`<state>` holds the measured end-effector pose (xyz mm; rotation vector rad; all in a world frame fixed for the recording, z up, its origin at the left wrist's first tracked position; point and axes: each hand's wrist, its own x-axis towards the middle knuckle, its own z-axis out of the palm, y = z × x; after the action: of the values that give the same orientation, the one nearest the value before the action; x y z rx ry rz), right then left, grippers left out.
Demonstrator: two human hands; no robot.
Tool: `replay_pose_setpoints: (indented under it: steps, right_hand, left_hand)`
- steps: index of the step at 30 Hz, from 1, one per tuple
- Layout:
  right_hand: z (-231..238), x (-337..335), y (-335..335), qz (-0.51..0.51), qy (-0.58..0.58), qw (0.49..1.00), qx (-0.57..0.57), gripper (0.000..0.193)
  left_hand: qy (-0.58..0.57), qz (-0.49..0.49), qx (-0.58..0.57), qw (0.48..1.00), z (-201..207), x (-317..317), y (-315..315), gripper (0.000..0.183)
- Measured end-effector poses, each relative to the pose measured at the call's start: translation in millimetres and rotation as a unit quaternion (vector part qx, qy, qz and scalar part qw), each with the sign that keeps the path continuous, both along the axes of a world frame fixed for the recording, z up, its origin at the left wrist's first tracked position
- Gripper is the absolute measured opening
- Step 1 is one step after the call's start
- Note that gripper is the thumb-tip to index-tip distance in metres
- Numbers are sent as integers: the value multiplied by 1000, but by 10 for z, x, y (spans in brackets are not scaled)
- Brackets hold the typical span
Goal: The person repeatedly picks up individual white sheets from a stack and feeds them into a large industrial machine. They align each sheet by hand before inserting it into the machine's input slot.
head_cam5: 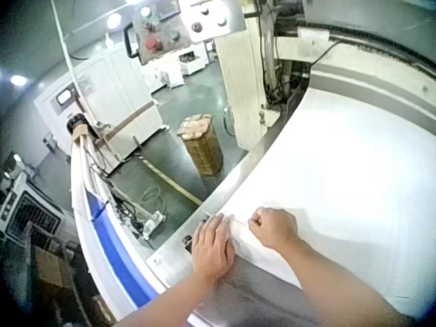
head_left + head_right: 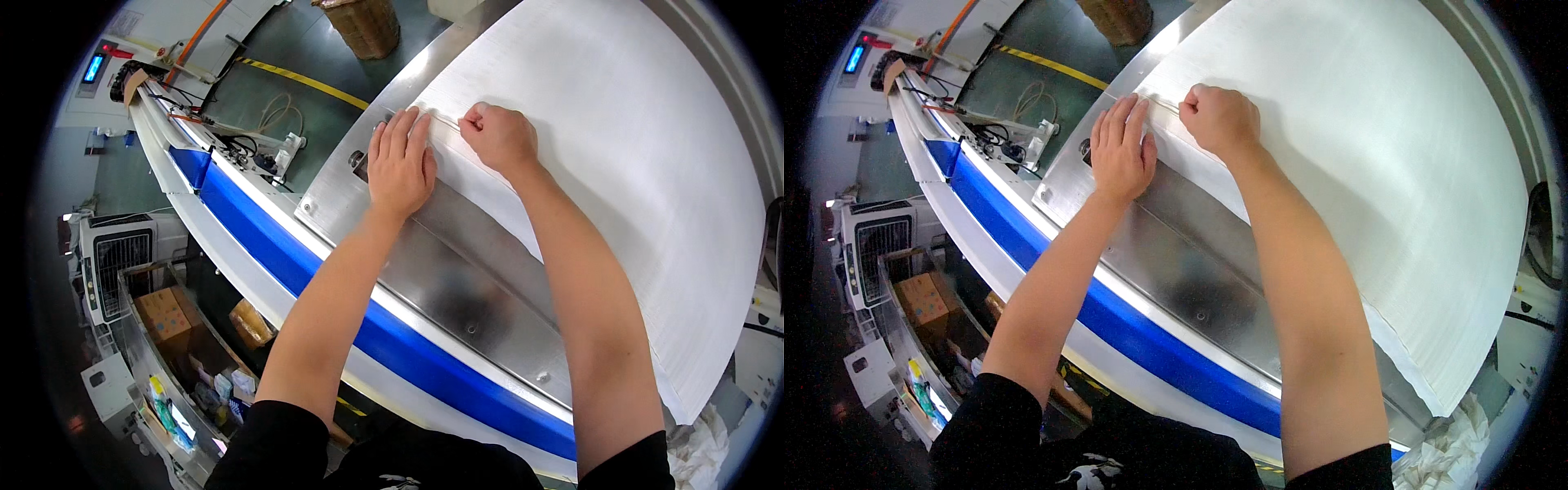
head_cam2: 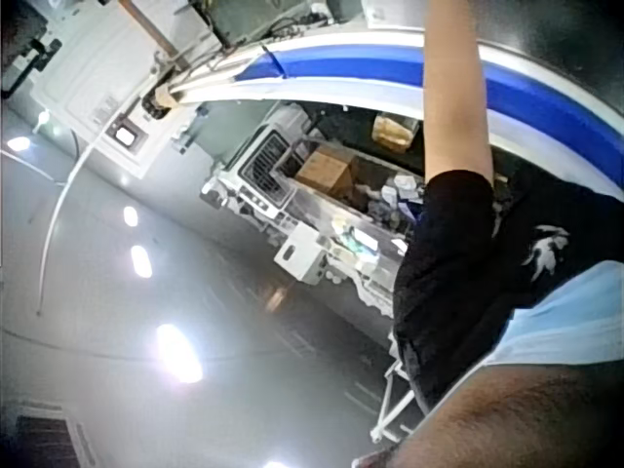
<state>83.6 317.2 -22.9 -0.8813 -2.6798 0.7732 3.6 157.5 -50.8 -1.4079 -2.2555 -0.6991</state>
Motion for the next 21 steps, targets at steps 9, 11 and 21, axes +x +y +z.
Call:
replay_pose_setpoints:
  steps: [9, 11, 21]
  right_hand:
    - [-57, 0, 24, -3, 8, 1000, 22, 16]
    - [-51, 10, 15, -7, 3, 1000, 6, 16]
    - [166, 343, -147, 11, 103, 992, -76, 22]
  left_hand:
    - [25, -30, -22, 999, -81, -99, -1, 38]
    - [19, -22, -25, 999, -82, -80, -32, 36]
    - [62, -76, -82, 992, 60, -124, -267, 32]
